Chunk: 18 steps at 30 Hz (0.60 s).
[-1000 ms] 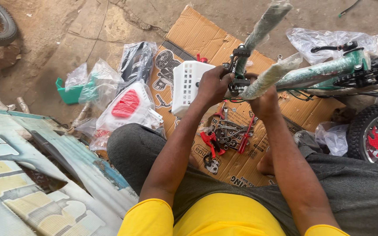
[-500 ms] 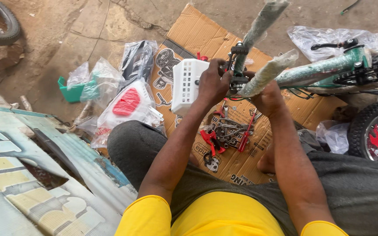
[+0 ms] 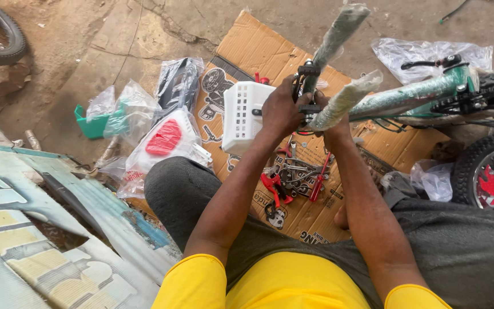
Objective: The person assembles a bicycle by attaching a white plastic basket to the handlebars. They use a wrench and screwdriver to tighten bolts and secure the basket in place.
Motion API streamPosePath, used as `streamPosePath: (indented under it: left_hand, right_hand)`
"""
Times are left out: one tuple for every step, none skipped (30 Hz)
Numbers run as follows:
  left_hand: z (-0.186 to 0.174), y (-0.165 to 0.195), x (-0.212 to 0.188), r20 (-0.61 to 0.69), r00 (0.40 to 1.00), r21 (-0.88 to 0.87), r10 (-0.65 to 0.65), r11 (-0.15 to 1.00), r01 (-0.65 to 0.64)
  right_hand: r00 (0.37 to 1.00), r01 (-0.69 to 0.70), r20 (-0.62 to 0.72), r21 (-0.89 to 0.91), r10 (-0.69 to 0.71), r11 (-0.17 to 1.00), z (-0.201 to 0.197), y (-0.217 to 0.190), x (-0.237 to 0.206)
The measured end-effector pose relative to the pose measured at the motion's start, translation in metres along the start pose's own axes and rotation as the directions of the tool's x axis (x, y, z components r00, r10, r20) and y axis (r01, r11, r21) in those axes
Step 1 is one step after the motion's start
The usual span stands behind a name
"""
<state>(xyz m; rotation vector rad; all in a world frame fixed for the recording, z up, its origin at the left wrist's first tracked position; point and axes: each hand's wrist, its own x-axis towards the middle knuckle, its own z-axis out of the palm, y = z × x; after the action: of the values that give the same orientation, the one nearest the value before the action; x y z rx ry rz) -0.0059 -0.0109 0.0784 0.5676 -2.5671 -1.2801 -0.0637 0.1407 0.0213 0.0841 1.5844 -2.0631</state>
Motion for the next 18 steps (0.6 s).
streamPosePath:
  left_hand:
    - [0.0,0.0,-0.001,-0.003,1.0,0.004,0.025,1.0,-0.025]
    - [-0.001,-0.001,-0.001,0.027,0.999,-0.012,0.019,1.0,-0.019]
    - [-0.003,-0.001,0.0,0.049,0.999,-0.027,0.017,1.0,-0.016]
    - [-0.005,-0.003,0.001,0.067,0.998,-0.038,0.011,0.999,-0.008]
    - [-0.007,-0.004,0.0,0.085,0.996,-0.046,0.004,0.999,0.0]
    - [-0.009,-0.006,0.001,0.098,0.995,-0.053,-0.001,0.999,0.006]
    - [-0.011,-0.007,0.003,0.106,0.994,-0.059,-0.004,0.998,0.01]
    - [-0.012,-0.009,0.004,0.1,0.995,-0.059,-0.008,0.998,0.014]
    - [-0.012,-0.01,0.004,0.098,0.995,-0.063,-0.014,0.998,0.02]
    - [-0.011,-0.012,0.004,0.096,0.995,-0.069,-0.019,0.997,0.026]
    - [-0.009,-0.013,0.004,0.064,0.998,-0.061,0.009,0.998,-0.005]
    - [-0.006,-0.015,0.004,0.036,0.999,-0.052,0.036,0.998,-0.034]
    - [-0.003,-0.016,0.002,0.012,0.998,-0.042,0.063,0.997,-0.063]
    - [0.0,-0.018,0.001,0.012,0.998,-0.04,0.066,0.997,-0.066]
    - [0.002,-0.02,0.001,0.013,0.997,-0.037,0.076,0.996,-0.076]
    - [0.004,-0.022,0.001,0.015,0.996,-0.034,0.086,0.996,-0.086]
    - [0.007,-0.023,0.0,0.02,0.996,-0.026,0.089,0.996,-0.088]
    - [0.008,-0.025,0.0,0.026,0.995,-0.019,0.093,0.995,-0.093]
  right_hand:
    - [1.0,0.015,0.018,-0.026,-0.014,1.0,-0.003,0.007,0.0]
    - [0.999,0.039,0.02,0.034,-0.04,0.999,-0.006,0.011,0.0]
    - [0.997,0.069,0.028,0.093,-0.072,0.993,-0.009,0.013,-0.002]
    - [0.994,0.092,0.042,0.154,-0.099,0.984,-0.01,0.014,-0.003]
    - [0.986,0.129,0.088,0.133,-0.141,0.983,-0.012,0.013,-0.006]
    - [0.973,0.17,0.138,0.115,-0.185,0.979,-0.013,0.01,-0.008]
    - [0.954,0.214,0.193,0.102,-0.23,0.972,-0.013,0.007,-0.01]
    - [0.971,0.153,0.167,0.125,-0.173,0.98,-0.012,0.003,-0.01]
    - [0.984,0.09,0.139,0.145,-0.111,0.985,-0.011,0.0,-0.011]
    - [0.993,0.029,0.109,0.166,-0.048,0.986,-0.01,-0.003,-0.011]
    - [0.991,0.064,0.119,0.006,-0.064,0.998,-0.009,-0.005,-0.011]
    - [0.989,0.097,0.128,-0.153,-0.077,0.983,-0.009,-0.007,-0.011]
    - [0.987,0.126,0.137,-0.308,-0.087,0.943,-0.008,-0.007,-0.011]
    - [0.992,0.061,0.12,-0.274,-0.029,0.96,-0.009,-0.007,-0.012]
    - [0.994,0.003,0.106,-0.236,0.023,0.972,-0.009,-0.006,-0.013]
    - [0.993,-0.056,0.093,-0.196,0.075,0.979,-0.01,-0.006,-0.014]
    - [0.997,-0.008,0.072,-0.286,0.03,0.958,-0.01,-0.005,-0.015]
    - [0.998,0.038,0.054,-0.377,-0.019,0.926,-0.011,-0.005,-0.016]
